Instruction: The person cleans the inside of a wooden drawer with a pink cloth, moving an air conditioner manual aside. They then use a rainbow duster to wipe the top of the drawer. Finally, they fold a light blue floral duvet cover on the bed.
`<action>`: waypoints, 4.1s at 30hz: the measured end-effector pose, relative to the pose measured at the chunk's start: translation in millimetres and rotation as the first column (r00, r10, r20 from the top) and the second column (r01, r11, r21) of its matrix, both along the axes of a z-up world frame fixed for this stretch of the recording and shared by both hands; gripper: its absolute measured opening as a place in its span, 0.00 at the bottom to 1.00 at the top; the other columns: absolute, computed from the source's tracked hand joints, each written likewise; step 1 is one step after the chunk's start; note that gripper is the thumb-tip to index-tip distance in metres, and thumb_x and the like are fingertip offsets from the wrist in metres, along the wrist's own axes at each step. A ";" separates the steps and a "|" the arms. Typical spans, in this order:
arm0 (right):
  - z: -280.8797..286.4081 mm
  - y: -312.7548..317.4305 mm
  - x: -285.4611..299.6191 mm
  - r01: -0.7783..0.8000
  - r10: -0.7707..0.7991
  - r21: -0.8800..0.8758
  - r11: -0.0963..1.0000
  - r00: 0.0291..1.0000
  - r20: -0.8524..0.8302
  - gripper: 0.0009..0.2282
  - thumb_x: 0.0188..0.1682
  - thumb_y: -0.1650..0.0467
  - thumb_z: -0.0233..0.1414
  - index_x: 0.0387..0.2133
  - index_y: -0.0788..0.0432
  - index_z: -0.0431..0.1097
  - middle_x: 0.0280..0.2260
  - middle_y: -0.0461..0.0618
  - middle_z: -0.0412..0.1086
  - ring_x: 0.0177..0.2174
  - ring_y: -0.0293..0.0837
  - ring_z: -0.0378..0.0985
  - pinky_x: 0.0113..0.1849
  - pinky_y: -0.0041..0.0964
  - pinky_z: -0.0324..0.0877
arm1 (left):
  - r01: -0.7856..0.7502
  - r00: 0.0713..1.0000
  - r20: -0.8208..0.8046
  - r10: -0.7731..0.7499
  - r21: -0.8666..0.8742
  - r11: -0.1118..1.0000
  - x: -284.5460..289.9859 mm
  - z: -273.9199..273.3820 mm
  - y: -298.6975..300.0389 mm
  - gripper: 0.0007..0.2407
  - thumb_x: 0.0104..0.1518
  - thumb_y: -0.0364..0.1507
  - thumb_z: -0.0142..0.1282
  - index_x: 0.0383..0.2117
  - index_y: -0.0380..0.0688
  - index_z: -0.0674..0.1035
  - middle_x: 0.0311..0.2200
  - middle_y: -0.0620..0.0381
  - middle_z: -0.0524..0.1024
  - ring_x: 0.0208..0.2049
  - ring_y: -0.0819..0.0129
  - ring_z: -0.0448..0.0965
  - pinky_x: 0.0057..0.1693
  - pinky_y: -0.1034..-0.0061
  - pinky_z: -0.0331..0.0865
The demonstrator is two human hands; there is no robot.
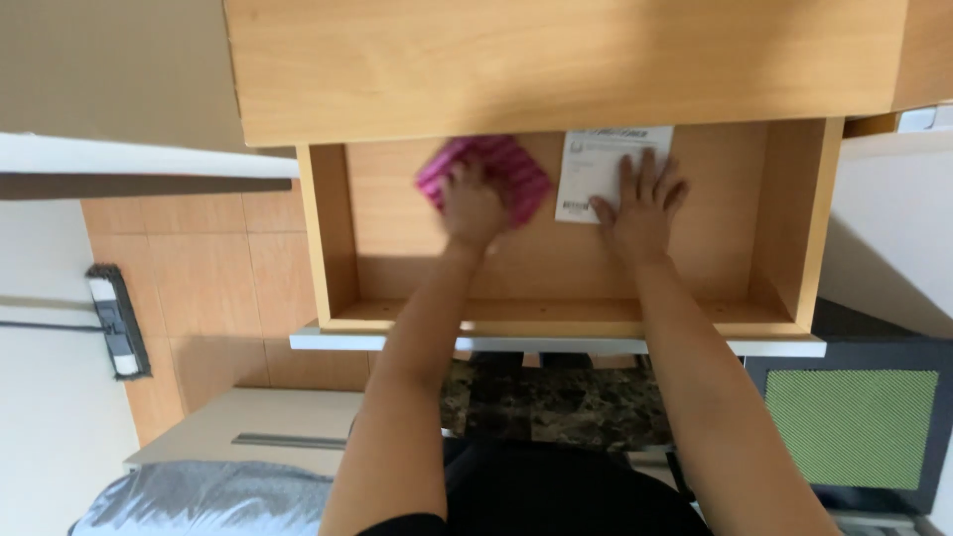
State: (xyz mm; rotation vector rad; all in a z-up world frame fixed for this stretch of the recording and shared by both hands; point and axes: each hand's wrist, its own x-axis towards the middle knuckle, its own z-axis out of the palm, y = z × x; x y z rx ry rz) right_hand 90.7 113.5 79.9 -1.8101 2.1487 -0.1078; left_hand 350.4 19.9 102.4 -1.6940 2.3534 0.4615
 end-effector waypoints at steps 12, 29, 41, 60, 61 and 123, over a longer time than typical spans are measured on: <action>-6.6 -5.0 -19.9 0.035 -0.015 -0.098 0.995 0.979 0.201 0.39 0.52 0.56 0.56 0.68 0.71 0.50 0.73 0.66 0.38 0.71 0.66 0.33 0.68 0.62 0.35 | 0.177 0.872 -0.371 -0.319 -0.368 0.913 -54.4 -50.4 8.4 0.19 0.63 0.42 0.54 0.54 0.44 0.73 0.63 0.47 0.68 0.68 0.49 0.62 0.73 0.50 0.53; 10.1 20.5 -3.5 -0.090 0.091 0.136 0.987 0.996 -0.002 0.29 0.50 0.63 0.57 0.65 0.63 0.60 0.71 0.62 0.43 0.68 0.70 0.43 0.63 0.70 0.46 | 0.092 0.996 -0.020 -0.092 -0.026 0.995 -27.3 -26.3 38.0 0.26 0.67 0.45 0.41 0.72 0.59 0.58 0.73 0.40 0.44 0.72 0.27 0.34 0.69 0.31 0.34; 18.9 40.9 -34.0 0.079 -0.060 0.482 0.873 0.997 -0.054 0.43 0.45 0.61 0.62 0.68 0.67 0.45 0.71 0.71 0.29 0.66 0.79 0.36 0.54 0.68 0.64 | -0.434 0.819 0.187 0.542 -0.414 0.800 104.4 -120.6 66.4 0.33 0.69 0.49 0.39 0.75 0.58 0.40 0.74 0.37 0.26 0.69 0.18 0.22 0.61 0.14 0.31; 25.9 81.7 -3.3 0.023 -0.018 0.464 0.886 1.000 -0.015 0.41 0.51 0.56 0.50 0.72 0.55 0.34 0.72 0.61 0.19 0.67 0.75 0.21 0.55 0.88 0.40 | -0.523 0.847 0.218 0.485 0.502 0.688 -48.8 28.2 133.5 0.45 0.59 0.54 0.48 0.72 0.57 0.29 0.72 0.45 0.12 0.69 0.27 0.10 0.58 0.12 0.33; 27.4 83.1 -2.9 0.022 -0.016 0.466 0.885 1.000 -0.017 0.41 0.51 0.56 0.50 0.72 0.55 0.34 0.72 0.61 0.19 0.67 0.75 0.21 0.55 0.88 0.40 | -0.523 0.847 0.217 0.486 0.504 0.687 -48.1 27.2 135.9 0.45 0.59 0.54 0.48 0.72 0.57 0.29 0.72 0.45 0.12 0.69 0.27 0.10 0.58 0.12 0.33; -12.5 -40.5 270.1 -0.262 0.319 -0.184 0.947 0.718 0.619 0.23 0.62 0.61 0.42 0.66 0.59 0.55 0.65 0.65 0.58 0.64 0.63 0.60 0.64 0.51 0.56 | -0.063 0.853 -0.506 0.129 0.145 0.987 189.1 -61.1 53.6 0.28 0.52 0.18 0.47 0.66 0.38 0.69 0.69 0.47 0.60 0.71 0.53 0.58 0.72 0.60 0.60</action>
